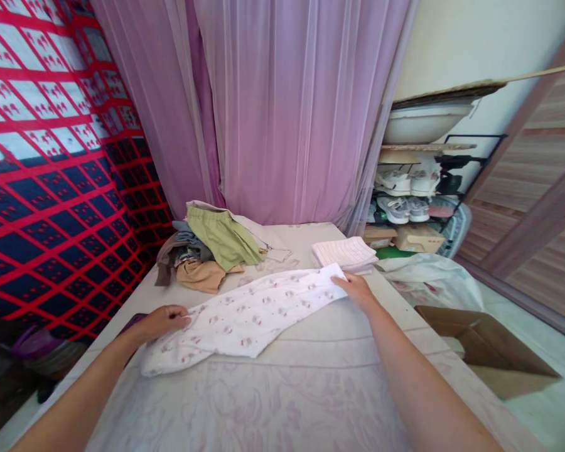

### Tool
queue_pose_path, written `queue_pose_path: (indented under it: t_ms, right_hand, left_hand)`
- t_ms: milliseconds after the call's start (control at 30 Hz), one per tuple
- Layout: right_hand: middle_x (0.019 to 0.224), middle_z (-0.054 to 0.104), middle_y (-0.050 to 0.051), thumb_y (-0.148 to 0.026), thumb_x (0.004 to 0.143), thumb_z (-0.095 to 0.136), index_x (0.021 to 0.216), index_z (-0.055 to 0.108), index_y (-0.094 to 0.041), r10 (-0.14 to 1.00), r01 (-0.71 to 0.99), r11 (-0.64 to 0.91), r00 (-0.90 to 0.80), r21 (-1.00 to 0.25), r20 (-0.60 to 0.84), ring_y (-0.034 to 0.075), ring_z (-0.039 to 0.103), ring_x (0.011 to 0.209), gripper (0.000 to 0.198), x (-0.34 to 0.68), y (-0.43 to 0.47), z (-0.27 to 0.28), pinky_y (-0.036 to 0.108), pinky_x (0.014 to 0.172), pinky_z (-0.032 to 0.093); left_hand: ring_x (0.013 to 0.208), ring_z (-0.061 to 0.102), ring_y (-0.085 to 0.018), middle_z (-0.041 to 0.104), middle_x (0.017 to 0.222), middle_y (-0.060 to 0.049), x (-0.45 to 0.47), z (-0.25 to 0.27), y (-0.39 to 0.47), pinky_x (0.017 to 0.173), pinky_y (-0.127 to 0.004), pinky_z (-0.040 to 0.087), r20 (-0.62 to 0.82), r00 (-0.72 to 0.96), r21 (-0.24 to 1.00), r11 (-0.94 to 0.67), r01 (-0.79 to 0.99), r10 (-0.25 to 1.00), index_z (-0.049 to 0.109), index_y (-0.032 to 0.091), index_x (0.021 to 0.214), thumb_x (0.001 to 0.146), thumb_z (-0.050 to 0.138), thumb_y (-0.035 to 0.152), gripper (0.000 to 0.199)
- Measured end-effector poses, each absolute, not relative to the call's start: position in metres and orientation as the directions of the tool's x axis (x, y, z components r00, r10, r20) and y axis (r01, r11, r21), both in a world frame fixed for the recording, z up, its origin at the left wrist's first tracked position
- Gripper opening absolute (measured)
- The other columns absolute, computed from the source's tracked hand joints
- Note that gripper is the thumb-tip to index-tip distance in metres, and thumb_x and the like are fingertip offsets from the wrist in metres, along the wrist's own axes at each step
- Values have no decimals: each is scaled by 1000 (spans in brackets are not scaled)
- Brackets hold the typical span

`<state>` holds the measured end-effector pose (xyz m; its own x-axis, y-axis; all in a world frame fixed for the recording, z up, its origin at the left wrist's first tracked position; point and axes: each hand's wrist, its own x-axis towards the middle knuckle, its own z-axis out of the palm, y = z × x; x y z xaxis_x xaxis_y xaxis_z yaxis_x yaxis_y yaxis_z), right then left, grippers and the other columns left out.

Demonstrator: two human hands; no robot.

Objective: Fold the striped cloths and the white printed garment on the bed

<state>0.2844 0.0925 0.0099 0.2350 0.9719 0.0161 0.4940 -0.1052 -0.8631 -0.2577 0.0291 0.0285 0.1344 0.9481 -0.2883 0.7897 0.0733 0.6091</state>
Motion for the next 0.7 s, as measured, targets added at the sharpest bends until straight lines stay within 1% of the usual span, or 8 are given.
queue_pose_path:
  t_ms: [33, 100, 200, 300, 400, 567, 633, 700]
  right_hand:
    - [76, 72, 4, -54, 65, 68, 83, 75, -14, 972, 449, -70, 230, -891, 40, 25, 66, 76, 44, 286, 85, 14, 31, 66, 51]
    - [84, 73, 6, -55, 63, 72, 93, 73, -14, 966, 210, 69, 231, -975, 118, 24, 67, 75, 51, 293, 69, 26, 31, 65, 53]
    - [76, 73, 6, -50, 55, 81, 88, 72, -15, 966, 40, -13, 259, -999, -2, 23, 67, 64, 50, 305, 49, 47, 31, 56, 54]
    - [68, 72, 8, -45, 53, 83, 80, 71, -15, 970, 46, -181, 173, -982, -170, 23, 67, 59, 42, 313, 33, 66, 31, 53, 53]
    - [67, 72, 9, -45, 54, 81, 74, 69, -17, 960, 77, -271, 102, -960, -262, 24, 67, 57, 36, 323, 12, 81, 31, 50, 53]
    - [71, 73, 9, -36, 55, 78, 73, 67, -24, 930, -24, -202, 309, -979, -199, 26, 67, 56, 25, 363, -27, 102, 36, 50, 58]
    - [74, 73, 7, -33, 55, 75, 72, 65, -28, 915, -31, -126, 384, -992, -128, 25, 67, 58, 20, 375, -34, 107, 36, 50, 59]
    - [74, 73, 5, -33, 56, 74, 70, 65, -30, 903, 18, -98, 421, -995, -81, 24, 66, 59, 18, 377, -34, 104, 35, 51, 58]
  left_hand:
    - [63, 50, -16, 52, 62, 2, -257, 32, 26, 60, -25, 39, -295, 128, 652, 102, 751, 947, 62, 18, 73, 58, 59, 73, 57]
    - [62, 49, -15, 52, 63, 2, -254, 41, 17, 59, -25, 39, -327, 121, 713, 161, 682, 937, 62, 17, 73, 53, 63, 75, 61]
    - [63, 48, -15, 53, 66, 2, -247, 59, 6, 58, -24, 40, -403, 149, 748, 231, 622, 903, 62, 17, 73, 52, 68, 74, 62]
    - [63, 48, -14, 53, 66, 2, -241, 75, -1, 57, -24, 41, -428, 173, 762, 251, 597, 887, 61, 16, 73, 55, 69, 72, 59]
    - [61, 49, -14, 52, 64, 2, -240, 89, -9, 55, -23, 41, -381, 167, 804, 236, 546, 910, 57, 17, 71, 59, 67, 71, 56]
    - [50, 45, -11, 47, 56, 5, -246, 121, -28, 46, -21, 36, -288, 96, 812, 190, 552, 953, 51, 20, 73, 68, 56, 74, 54]
    - [50, 45, -12, 48, 58, 5, -246, 134, -27, 47, -21, 37, -204, 83, 786, 113, 608, 975, 51, 21, 75, 73, 49, 74, 53]
    - [57, 50, -13, 51, 62, 3, -242, 139, -18, 53, -22, 40, -60, 95, 701, -26, 713, 994, 52, 20, 75, 76, 45, 72, 52]
